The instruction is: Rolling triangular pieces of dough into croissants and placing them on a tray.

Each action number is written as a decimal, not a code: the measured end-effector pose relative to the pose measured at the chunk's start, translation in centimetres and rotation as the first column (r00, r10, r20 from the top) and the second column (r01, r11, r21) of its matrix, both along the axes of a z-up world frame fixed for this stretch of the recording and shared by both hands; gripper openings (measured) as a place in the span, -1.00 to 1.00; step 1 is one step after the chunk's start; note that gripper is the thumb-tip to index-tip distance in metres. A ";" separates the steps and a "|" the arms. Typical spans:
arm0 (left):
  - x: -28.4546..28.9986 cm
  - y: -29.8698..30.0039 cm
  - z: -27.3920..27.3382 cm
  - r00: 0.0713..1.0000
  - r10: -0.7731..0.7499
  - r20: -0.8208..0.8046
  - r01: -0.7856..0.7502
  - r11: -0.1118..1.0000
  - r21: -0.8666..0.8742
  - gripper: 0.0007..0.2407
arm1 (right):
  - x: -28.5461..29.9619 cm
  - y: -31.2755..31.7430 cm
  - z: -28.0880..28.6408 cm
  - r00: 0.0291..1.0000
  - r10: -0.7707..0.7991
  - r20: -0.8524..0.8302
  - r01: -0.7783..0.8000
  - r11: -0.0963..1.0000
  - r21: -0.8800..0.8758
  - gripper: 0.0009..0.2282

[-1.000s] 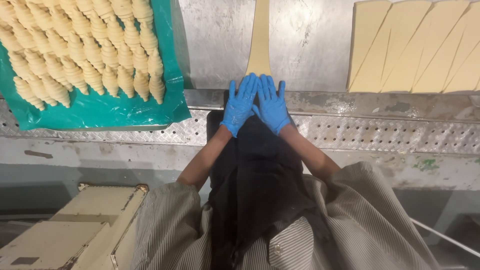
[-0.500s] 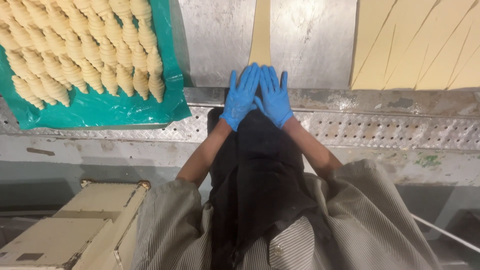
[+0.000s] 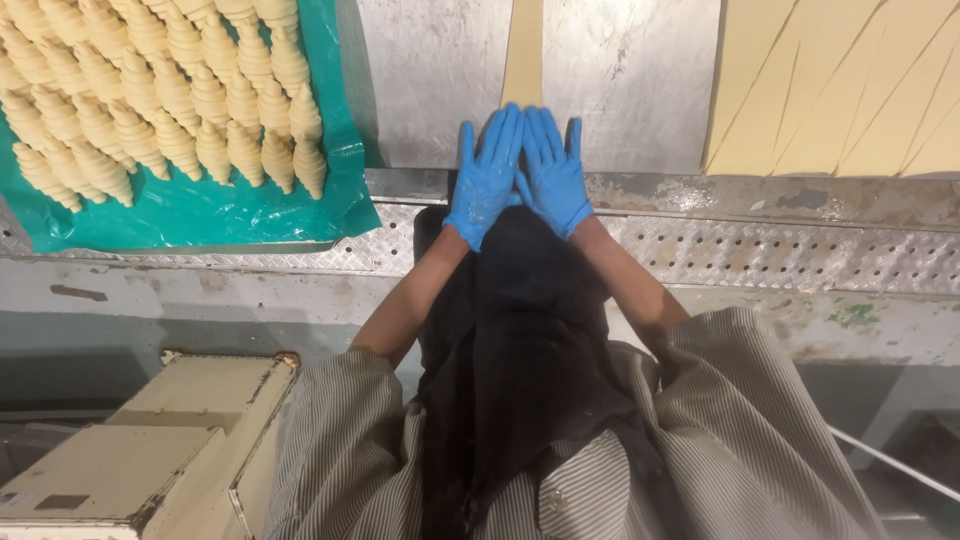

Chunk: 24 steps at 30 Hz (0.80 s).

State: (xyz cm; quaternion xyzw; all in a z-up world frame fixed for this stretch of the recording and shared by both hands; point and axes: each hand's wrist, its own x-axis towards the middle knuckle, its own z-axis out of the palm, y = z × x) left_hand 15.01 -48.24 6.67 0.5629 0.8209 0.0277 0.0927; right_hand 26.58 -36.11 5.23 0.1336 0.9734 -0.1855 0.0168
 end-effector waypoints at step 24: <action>-3.2 3.1 1.1 0.996 0.043 0.073 -0.040 0.998 -0.048 0.18 | -2.7 5.0 2.0 0.985 0.142 -0.100 -0.144 0.990 -0.004 -0.38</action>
